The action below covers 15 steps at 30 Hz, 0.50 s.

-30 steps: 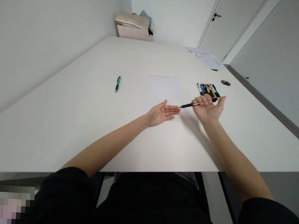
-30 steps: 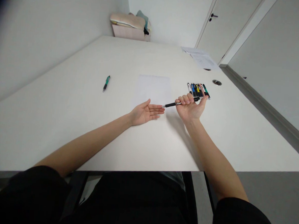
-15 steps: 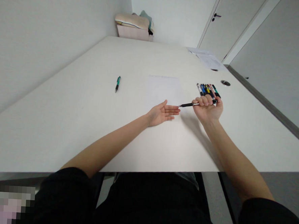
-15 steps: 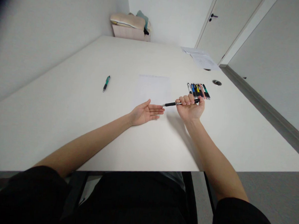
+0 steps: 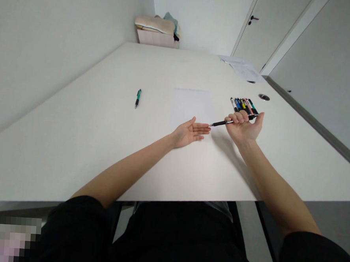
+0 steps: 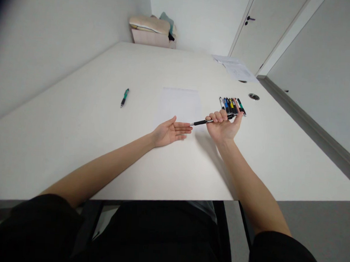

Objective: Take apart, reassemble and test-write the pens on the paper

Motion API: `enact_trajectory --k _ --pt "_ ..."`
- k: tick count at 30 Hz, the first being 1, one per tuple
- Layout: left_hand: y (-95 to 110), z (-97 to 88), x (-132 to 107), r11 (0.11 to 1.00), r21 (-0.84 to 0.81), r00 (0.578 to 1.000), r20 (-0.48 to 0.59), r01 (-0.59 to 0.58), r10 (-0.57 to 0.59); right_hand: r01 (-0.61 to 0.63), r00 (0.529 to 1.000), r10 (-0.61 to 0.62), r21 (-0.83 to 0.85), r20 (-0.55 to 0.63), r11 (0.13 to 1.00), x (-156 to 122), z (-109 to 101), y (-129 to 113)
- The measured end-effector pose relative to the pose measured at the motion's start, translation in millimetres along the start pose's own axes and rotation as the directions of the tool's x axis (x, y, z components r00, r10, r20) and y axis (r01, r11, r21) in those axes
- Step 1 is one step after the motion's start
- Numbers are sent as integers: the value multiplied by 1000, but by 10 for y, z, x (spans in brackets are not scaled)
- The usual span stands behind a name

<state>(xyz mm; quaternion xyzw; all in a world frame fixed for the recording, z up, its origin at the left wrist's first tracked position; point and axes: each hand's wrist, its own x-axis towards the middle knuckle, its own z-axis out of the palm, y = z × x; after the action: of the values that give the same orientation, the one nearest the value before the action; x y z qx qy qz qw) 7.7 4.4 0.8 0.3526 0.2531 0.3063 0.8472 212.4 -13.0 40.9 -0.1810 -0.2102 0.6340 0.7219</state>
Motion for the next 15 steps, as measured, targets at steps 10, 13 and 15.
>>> enact_trajectory --k 10,13,15 --pt "-10 -1 5 1000 -17 1000 8 -8 8 -17 1000 17 94 -1 995 -13 2 -2" --pt "-5 7 4 1000 -29 1000 1 -2 2 -18 1000 18 99 6 995 -12 -7 -2" --pt "-2 9 3 999 -38 1000 -4 3 -4 -20 1000 19 98 15 995 -12 -10 -2"
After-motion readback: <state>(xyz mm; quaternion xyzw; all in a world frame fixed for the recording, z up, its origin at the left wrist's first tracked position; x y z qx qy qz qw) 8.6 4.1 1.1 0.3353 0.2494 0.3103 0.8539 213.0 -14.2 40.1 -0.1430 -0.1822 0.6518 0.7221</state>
